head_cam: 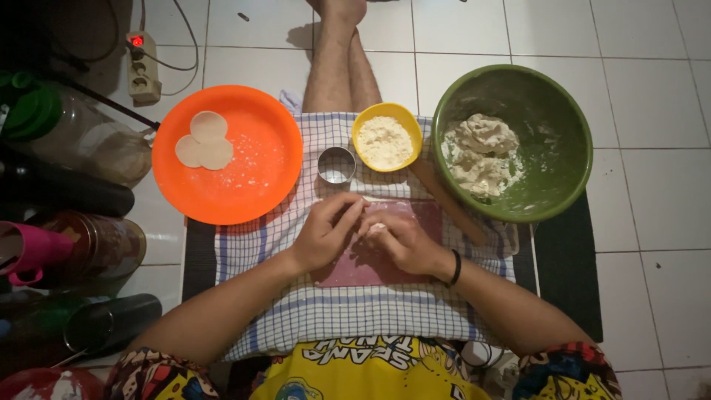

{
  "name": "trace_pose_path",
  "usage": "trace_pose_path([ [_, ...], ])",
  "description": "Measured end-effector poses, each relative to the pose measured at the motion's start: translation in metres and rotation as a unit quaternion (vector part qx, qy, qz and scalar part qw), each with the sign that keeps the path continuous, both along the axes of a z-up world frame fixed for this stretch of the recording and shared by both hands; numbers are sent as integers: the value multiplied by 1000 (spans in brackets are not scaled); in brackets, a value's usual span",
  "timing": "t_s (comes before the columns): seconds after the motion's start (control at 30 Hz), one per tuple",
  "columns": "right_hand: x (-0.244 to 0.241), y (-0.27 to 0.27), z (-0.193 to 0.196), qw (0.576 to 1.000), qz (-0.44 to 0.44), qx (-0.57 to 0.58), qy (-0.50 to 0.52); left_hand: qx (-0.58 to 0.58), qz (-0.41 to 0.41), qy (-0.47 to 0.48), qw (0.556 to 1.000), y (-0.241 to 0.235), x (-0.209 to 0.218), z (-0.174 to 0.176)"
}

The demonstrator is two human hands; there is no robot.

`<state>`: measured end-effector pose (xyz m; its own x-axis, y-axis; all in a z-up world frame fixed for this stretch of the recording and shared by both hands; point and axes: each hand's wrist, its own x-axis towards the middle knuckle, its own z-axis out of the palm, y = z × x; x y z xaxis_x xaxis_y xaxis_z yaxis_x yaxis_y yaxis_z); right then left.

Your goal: Shaping small portions of dough into balls by hand on a mat.

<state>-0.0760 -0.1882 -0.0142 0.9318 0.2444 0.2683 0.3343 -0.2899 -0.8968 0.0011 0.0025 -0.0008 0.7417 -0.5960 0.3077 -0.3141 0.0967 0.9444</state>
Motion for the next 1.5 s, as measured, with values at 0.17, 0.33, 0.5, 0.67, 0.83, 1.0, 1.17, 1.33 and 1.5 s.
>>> trace_pose_path([
  [0.17,-2,4,6,997,-1,72,40,-7,-5,8,1000,-3,-2,13],
  [0.33,-6,4,14,987,-27,125,99,14,-2,46,999,-2,-5,13],
  [0.5,-5,18,12,989,-114,86,46,-13,-15,109,994,-1,-3,6],
  [0.67,-3,17,27,991,-108,72,37,37,34,86,995,-2,2,11],
  [0.83,-2,10,24,994,-62,83,34,64,63,47,995,-1,10,0],
  [1.0,3,7,13,997,-62,36,-5,54,48,106,992,1,13,2],
  [1.17,0,7,16,998,-26,55,12,30,56,114,991,1,17,-8],
  [1.33,3,6,18,994,0,103,35,40,60,107,992,0,18,4],
  [1.5,1,7,24,998,-14,67,2,57,61,129,988,1,17,19],
])
